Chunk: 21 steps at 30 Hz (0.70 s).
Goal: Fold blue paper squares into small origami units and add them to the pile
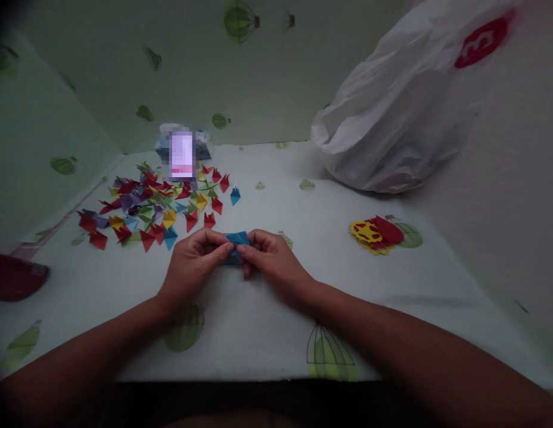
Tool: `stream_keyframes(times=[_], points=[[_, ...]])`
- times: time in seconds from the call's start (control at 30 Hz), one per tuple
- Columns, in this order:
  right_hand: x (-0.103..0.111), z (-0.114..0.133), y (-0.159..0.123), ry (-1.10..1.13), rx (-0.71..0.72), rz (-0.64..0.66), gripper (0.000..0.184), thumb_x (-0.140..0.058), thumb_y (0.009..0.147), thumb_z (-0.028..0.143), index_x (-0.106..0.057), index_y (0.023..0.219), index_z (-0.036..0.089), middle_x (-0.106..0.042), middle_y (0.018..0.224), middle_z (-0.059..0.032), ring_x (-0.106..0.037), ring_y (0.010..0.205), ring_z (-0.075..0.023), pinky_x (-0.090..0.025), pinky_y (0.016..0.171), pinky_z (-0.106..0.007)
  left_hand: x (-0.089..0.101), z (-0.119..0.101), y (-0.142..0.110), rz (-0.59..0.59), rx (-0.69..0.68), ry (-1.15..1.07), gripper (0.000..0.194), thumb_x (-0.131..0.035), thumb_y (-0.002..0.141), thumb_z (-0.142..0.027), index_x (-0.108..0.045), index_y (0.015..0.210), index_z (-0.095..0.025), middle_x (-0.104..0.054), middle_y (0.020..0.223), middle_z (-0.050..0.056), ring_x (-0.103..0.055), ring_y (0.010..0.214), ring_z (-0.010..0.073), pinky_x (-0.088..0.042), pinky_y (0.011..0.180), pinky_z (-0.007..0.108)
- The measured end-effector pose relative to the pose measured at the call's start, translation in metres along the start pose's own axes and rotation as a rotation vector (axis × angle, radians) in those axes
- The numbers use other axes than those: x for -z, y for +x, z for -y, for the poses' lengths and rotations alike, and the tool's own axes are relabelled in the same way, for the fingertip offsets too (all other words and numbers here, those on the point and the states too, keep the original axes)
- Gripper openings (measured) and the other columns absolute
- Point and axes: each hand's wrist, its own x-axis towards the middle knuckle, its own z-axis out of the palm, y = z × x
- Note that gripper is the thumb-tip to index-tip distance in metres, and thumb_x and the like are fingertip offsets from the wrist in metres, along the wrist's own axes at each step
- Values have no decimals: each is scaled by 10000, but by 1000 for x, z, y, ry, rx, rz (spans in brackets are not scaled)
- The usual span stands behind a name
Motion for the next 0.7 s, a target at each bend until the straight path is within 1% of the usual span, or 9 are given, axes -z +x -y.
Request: stream_keyframes(times=[0.07, 0.13, 0.23, 0.3, 0.37, 0.43, 0.57, 0.7], points=[[1, -1, 0, -24, -3, 3, 239, -718, 872, 379, -610, 794, 181, -615, 629, 28, -535, 582, -110, -405, 614, -269, 0, -1, 0, 18, 4, 4, 149, -776, 768, -256, -665, 723, -168, -682, 711, 3, -619, 667, 128, -491, 635, 252], [1, -1, 0, -15, 1, -1, 237, -713, 878, 368, -610, 777, 179, -616, 612, 27, -537, 586, -112, -406, 621, -268, 0, -2, 0, 40, 21, -37, 163, -780, 767, -265, -657, 730, -166, -681, 709, 2, -630, 671, 129, -503, 640, 252], [0, 1, 0, 56, 8, -16, 227, -721, 867, 345, -615, 762, 174, -628, 649, 24, -542, 583, -102, -426, 640, -271, 0, -3, 1, 79, 55, -151, 185, -780, 775, -290, -650, 819, -167, -686, 732, -1, -653, 692, 130, -533, 671, 257], [-2, 2, 0, 94, 3, -26, 215, -731, 852, 329, -616, 759, 173, -627, 662, 27, -542, 572, -96, -433, 643, -272, 0, -4, 1, 88, 73, -204, 247, -796, 763, -301, -632, 895, -171, -692, 761, -5, -661, 704, 126, -545, 692, 258], [-2, 3, 0, 102, 3, -31, 204, -733, 847, 320, -618, 762, 174, -621, 643, 30, -544, 569, -99, -432, 645, -274, 0, -4, 1, 79, 85, -228, 326, -831, 723, -301, -608, 926, -175, -688, 782, -10, -663, 716, 121, -549, 704, 255], [-2, 3, 0, 95, 3, -25, 201, -731, 848, 319, -620, 766, 174, -621, 626, 28, -548, 580, -105, -431, 654, -277, -1, -4, 2, 67, 93, -230, 363, -851, 694, -297, -596, 922, -175, -675, 786, -16, -662, 726, 119, -550, 712, 251], [-2, 0, 1, 95, -4, -8, 206, -730, 852, 320, -614, 765, 173, -622, 619, 25, -549, 590, -108, -434, 660, -279, -1, -4, 2, 51, 101, -219, 369, -853, 686, -287, -591, 923, -176, -659, 784, -20, -655, 727, 116, -545, 709, 246], [-2, -1, 1, 131, -9, -3, 206, -740, 843, 311, -611, 765, 171, -635, 689, 22, -554, 584, -96, -448, 646, -274, -2, -4, 2, 42, 83, -217, 359, -846, 685, -263, -583, 914, -178, -643, 778, -25, -641, 724, 108, -538, 701, 236]])
